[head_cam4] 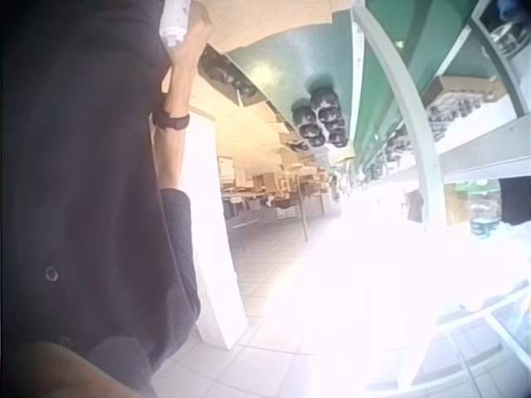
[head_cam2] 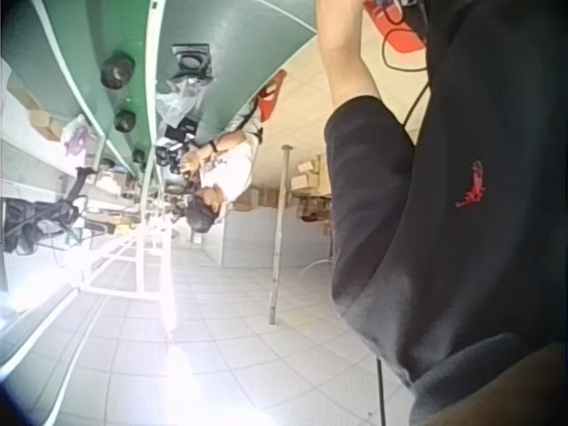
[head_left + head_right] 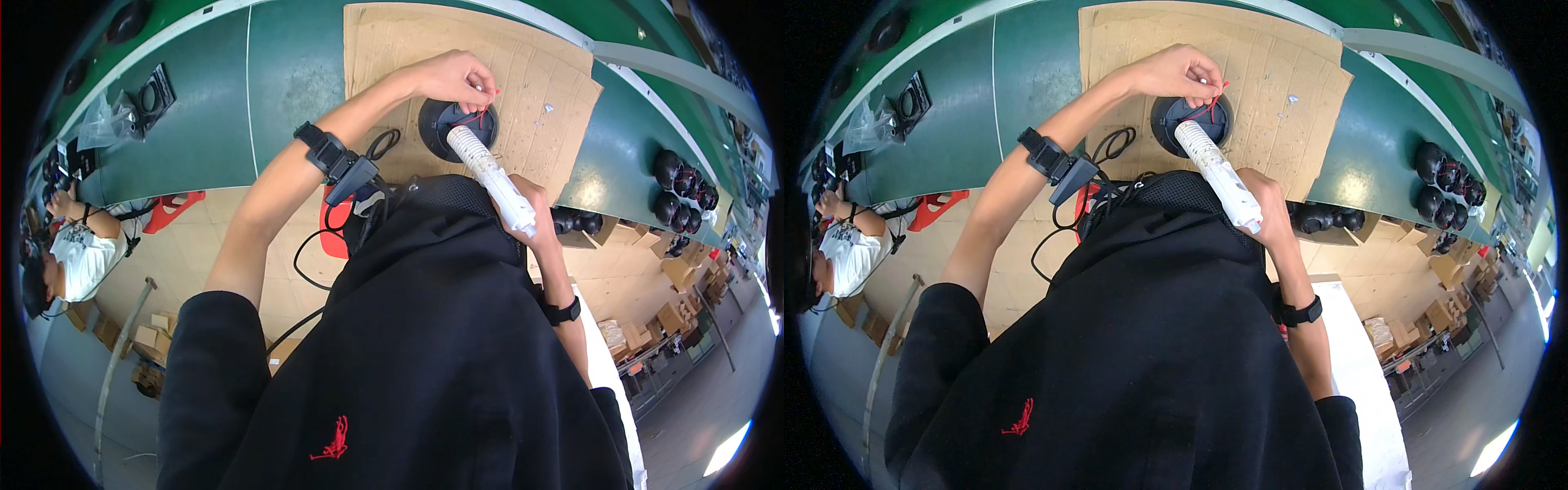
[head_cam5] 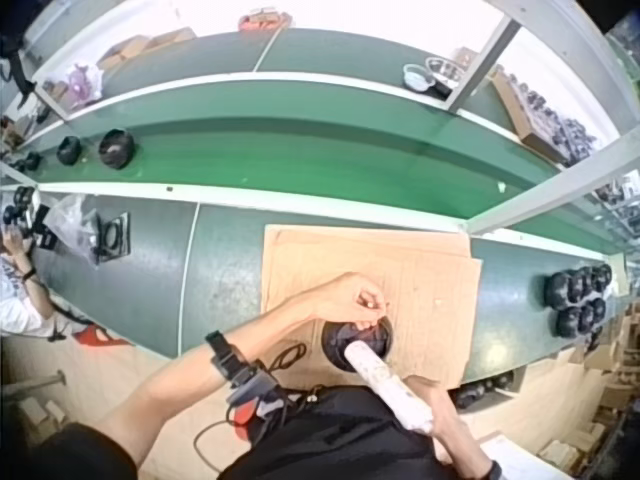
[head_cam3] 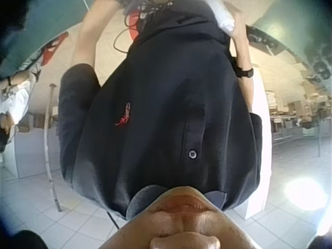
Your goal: Applying hot glue to wires and internal components of plastic housings on an assembly line.
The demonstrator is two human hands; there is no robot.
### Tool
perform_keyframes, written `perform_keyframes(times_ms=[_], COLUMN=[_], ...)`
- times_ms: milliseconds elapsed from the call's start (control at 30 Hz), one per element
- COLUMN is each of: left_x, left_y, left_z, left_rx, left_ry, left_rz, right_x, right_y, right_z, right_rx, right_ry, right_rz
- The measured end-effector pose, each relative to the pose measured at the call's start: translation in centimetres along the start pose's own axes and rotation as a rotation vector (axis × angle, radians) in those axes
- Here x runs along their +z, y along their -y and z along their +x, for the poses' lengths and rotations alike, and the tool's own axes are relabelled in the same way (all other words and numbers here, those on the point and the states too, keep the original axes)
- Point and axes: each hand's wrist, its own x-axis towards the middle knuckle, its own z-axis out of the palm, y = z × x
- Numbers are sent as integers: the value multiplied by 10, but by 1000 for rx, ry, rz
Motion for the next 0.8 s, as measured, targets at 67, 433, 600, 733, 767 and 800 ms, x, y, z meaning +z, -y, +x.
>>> perform_keyframes(times_ms=[67,433,600,733,767,800], left_x=[0,-1,0,0,0,0], left_y=[0,0,0,-1,-1,-1], left_z=[0,1,0,-2,-5,-8], left_rx=[2,8,3,-1,-2,17], left_ry=[2,3,-6,-19,-25,-25], left_rz=[-3,-4,2,-1,-2,19], right_x=[0,3,2,1,1,1], right_y=[0,-1,-2,-1,-1,-1], right_z=[0,1,0,0,0,-1], right_rx=[13,2,6,0,3,1], right_ry=[3,-26,-12,-16,-13,-16], right_rz=[-18,-19,-28,-24,-32,-25])
